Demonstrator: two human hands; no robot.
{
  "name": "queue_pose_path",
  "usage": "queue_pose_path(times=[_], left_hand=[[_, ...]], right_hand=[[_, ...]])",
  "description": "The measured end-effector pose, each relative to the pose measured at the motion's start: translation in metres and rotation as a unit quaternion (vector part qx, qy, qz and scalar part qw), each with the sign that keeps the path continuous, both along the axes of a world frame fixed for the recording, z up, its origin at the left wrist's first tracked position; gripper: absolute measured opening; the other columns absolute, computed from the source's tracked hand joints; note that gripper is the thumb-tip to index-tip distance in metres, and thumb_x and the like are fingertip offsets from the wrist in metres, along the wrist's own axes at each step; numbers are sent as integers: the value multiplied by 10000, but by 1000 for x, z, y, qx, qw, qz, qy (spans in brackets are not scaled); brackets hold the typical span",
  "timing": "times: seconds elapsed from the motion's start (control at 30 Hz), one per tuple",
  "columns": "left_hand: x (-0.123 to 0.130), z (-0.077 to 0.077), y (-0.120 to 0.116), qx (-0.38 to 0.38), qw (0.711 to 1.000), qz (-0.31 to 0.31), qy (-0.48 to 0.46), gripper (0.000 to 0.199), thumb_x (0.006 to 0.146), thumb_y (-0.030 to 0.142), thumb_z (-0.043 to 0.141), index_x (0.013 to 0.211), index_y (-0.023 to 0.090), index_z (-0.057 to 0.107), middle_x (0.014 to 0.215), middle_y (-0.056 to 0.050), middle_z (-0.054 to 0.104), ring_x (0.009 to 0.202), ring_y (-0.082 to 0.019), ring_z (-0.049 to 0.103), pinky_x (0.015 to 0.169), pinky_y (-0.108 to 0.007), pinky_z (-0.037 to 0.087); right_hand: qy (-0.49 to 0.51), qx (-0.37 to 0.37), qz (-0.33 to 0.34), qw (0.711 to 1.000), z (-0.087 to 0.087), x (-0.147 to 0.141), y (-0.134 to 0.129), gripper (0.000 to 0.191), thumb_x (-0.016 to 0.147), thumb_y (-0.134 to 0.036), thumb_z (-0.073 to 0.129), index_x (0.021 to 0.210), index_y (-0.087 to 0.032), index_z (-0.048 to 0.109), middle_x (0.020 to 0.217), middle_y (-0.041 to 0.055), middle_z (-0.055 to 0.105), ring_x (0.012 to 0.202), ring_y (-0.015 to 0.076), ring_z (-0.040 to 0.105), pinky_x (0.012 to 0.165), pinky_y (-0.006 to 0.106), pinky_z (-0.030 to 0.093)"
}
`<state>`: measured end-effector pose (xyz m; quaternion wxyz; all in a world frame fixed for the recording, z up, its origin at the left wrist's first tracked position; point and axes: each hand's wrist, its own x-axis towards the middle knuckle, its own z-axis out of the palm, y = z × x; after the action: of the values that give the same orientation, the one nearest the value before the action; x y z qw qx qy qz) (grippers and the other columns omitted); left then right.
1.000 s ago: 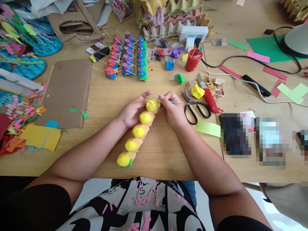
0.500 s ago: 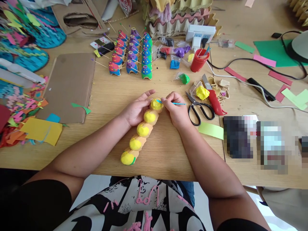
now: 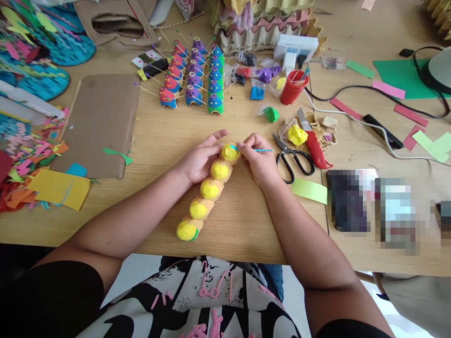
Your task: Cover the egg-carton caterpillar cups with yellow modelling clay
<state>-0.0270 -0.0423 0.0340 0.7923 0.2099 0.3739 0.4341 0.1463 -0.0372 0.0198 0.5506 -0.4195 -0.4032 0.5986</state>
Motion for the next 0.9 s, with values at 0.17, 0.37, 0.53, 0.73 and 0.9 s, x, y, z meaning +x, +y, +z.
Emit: queue_pose_path(times=[0.17, 0.37, 0.53, 0.73, 0.9], left_hand=[[-1, -4, 2, 5, 1000, -2, -17, 358, 981, 102, 641, 1304, 255, 632, 860, 11, 776, 694, -114, 715, 656, -215, 528], [0, -2, 2, -9, 1000, -1, -28, 376, 1003, 75, 594, 1333, 254, 608, 853, 17, 776, 677, -110, 732, 638, -206, 549], [1, 2, 1, -6, 1000, 0, -24, 424, 1009, 64, 567, 1399, 229, 565, 847, 9, 782, 675, -115, 733, 636, -213, 532], [0, -2, 3, -19, 999, -1, -29, 536, 970, 97, 628, 1472, 277, 572, 860, 5, 785, 688, -141, 734, 652, -231, 518], [-1, -6, 4, -31, 1000, 0, -5, 538, 923, 154, 695, 1419, 349, 616, 873, 16, 778, 778, -202, 748, 811, -325, 546]], right_hand=[[47, -3, -6, 999, 1, 2, 2, 597, 681, -510, 967, 681, -242, 433, 614, -81, 369, 582, 91, 371, 586, 293, 361], [7, 6, -17, 1000, -4, -1, 0, 614, 662, -548, 996, 662, -233, 468, 612, -77, 437, 568, 77, 368, 570, 294, 308], [-20, 31, -29, 999, -9, -3, -1, 609, 672, -580, 988, 655, -231, 489, 629, -67, 474, 600, 91, 384, 593, 296, 300], [21, 18, -41, 999, -5, -2, 1, 618, 662, -560, 996, 670, -237, 470, 602, -79, 416, 580, 90, 357, 579, 283, 307], [38, 23, -56, 997, -3, -1, 2, 663, 668, -593, 977, 693, -246, 413, 606, -92, 373, 565, 90, 354, 570, 276, 347]])
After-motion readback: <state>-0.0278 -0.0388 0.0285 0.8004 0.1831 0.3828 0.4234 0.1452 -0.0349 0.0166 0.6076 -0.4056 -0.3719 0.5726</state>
